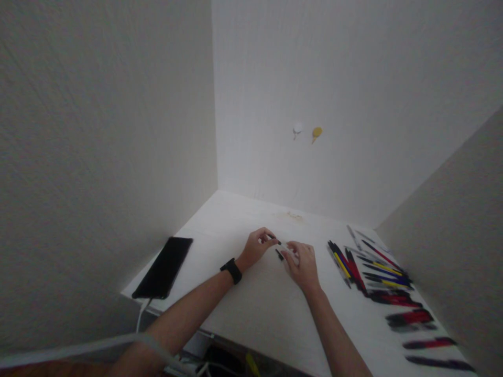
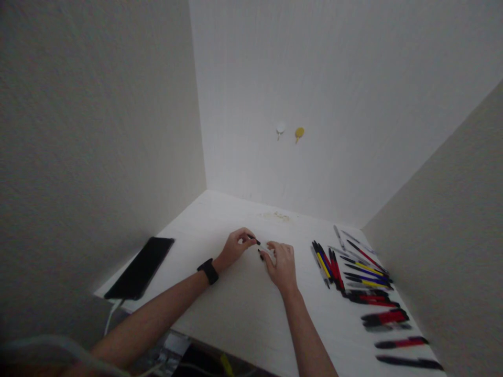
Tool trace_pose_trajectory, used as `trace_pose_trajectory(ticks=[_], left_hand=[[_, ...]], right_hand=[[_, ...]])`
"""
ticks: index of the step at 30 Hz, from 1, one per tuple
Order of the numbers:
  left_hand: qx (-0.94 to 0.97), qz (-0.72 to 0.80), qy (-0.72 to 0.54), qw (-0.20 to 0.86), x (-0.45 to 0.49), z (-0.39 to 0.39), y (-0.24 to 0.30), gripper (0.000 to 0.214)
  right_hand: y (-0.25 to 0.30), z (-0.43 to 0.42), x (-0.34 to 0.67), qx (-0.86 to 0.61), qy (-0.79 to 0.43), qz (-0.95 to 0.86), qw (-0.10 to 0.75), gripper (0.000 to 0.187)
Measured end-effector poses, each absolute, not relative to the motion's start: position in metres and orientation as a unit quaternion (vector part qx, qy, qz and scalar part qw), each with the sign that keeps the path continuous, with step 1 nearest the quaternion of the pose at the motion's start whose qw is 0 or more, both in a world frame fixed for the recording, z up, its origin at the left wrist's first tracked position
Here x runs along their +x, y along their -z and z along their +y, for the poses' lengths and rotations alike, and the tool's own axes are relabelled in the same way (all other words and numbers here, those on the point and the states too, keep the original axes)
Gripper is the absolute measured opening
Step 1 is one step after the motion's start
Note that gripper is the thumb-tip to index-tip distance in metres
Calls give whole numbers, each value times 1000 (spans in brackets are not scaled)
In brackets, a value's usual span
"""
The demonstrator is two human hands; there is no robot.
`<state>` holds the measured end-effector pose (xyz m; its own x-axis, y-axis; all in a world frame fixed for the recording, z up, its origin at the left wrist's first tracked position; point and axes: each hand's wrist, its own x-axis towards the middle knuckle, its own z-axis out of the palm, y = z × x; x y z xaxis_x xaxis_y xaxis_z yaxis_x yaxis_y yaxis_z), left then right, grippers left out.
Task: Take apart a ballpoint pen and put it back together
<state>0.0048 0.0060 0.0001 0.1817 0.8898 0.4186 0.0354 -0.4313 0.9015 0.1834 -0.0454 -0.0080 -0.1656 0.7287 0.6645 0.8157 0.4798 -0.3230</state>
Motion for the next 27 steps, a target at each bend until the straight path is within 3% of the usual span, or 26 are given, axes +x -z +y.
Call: trace_pose_trajectory(ticks=[27], left_hand=[[659, 342, -534, 405, 3, 6, -2, 24]], right_hand=[[6, -46, 179, -518, 66, -755, 397, 18]])
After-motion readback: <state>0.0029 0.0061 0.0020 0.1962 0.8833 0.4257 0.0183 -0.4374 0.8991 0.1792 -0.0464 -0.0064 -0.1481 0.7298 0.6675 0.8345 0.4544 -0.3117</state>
